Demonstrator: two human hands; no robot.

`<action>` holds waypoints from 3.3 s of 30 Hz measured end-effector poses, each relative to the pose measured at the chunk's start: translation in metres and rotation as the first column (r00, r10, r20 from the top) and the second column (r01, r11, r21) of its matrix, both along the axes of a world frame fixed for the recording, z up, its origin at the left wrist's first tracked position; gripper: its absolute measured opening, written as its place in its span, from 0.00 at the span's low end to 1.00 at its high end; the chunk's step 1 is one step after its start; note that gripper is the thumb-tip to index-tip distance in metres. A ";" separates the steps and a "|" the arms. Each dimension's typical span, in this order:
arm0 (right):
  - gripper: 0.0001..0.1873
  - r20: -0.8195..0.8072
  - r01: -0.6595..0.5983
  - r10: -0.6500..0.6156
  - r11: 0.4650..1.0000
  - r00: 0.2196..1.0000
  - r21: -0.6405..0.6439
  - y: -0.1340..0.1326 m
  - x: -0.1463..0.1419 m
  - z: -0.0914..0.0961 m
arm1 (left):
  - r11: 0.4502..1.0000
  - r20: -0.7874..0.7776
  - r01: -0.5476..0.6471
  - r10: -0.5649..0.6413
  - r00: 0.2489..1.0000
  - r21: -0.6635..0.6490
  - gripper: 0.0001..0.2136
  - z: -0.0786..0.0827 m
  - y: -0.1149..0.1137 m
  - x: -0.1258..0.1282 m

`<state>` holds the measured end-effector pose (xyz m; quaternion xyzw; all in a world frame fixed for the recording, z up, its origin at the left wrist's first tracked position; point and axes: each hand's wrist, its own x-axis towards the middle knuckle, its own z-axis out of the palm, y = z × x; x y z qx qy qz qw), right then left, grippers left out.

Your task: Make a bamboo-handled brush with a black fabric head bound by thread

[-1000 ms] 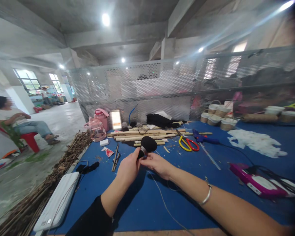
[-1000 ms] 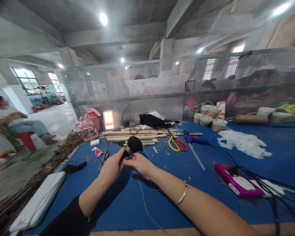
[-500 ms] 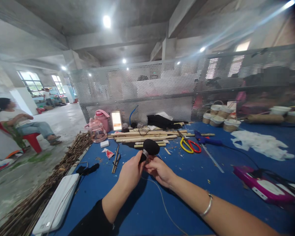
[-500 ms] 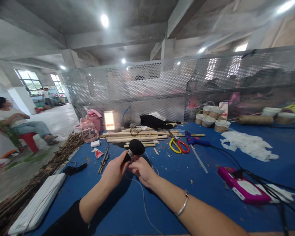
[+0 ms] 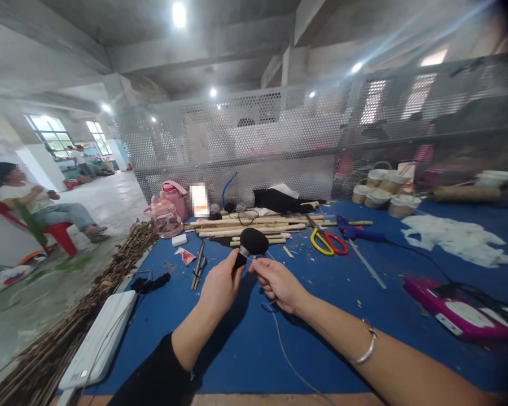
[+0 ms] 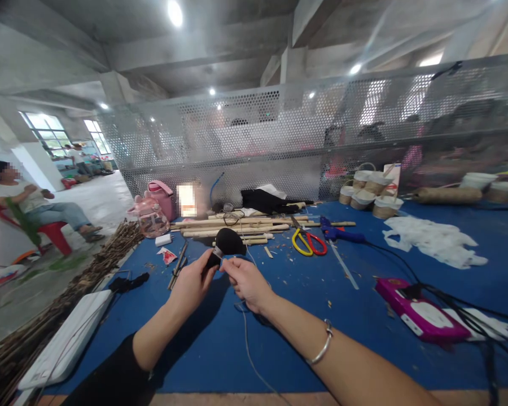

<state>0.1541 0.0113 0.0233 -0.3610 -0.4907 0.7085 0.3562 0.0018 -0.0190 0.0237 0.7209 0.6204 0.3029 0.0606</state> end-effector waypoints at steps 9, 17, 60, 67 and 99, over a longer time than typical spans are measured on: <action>0.18 0.042 -0.018 0.009 0.976 0.999 0.219 0.014 0.004 -0.012 | 0.999 -0.029 0.019 -0.019 0.999 -0.030 0.20 -0.003 0.001 0.000; 0.11 -0.148 -0.031 0.004 0.984 0.989 -0.178 0.003 0.005 0.002 | 0.997 -0.122 -0.020 0.010 0.992 -0.079 0.20 -0.008 0.005 -0.001; 0.22 -0.023 0.182 -0.186 0.976 0.982 -0.120 0.028 0.004 -0.015 | 0.998 0.042 0.060 -0.058 0.997 -0.036 0.18 0.008 0.008 0.025; 0.24 -0.014 0.119 -0.119 0.993 0.993 -0.026 0.024 0.007 -0.009 | 0.992 0.100 0.071 -0.061 0.993 -0.100 0.19 -0.003 0.004 0.023; 0.25 -0.104 -0.068 0.067 0.998 0.992 -0.006 0.038 0.020 -0.022 | 0.758 0.843 0.491 0.143 0.518 -0.430 0.20 -0.008 0.018 -0.002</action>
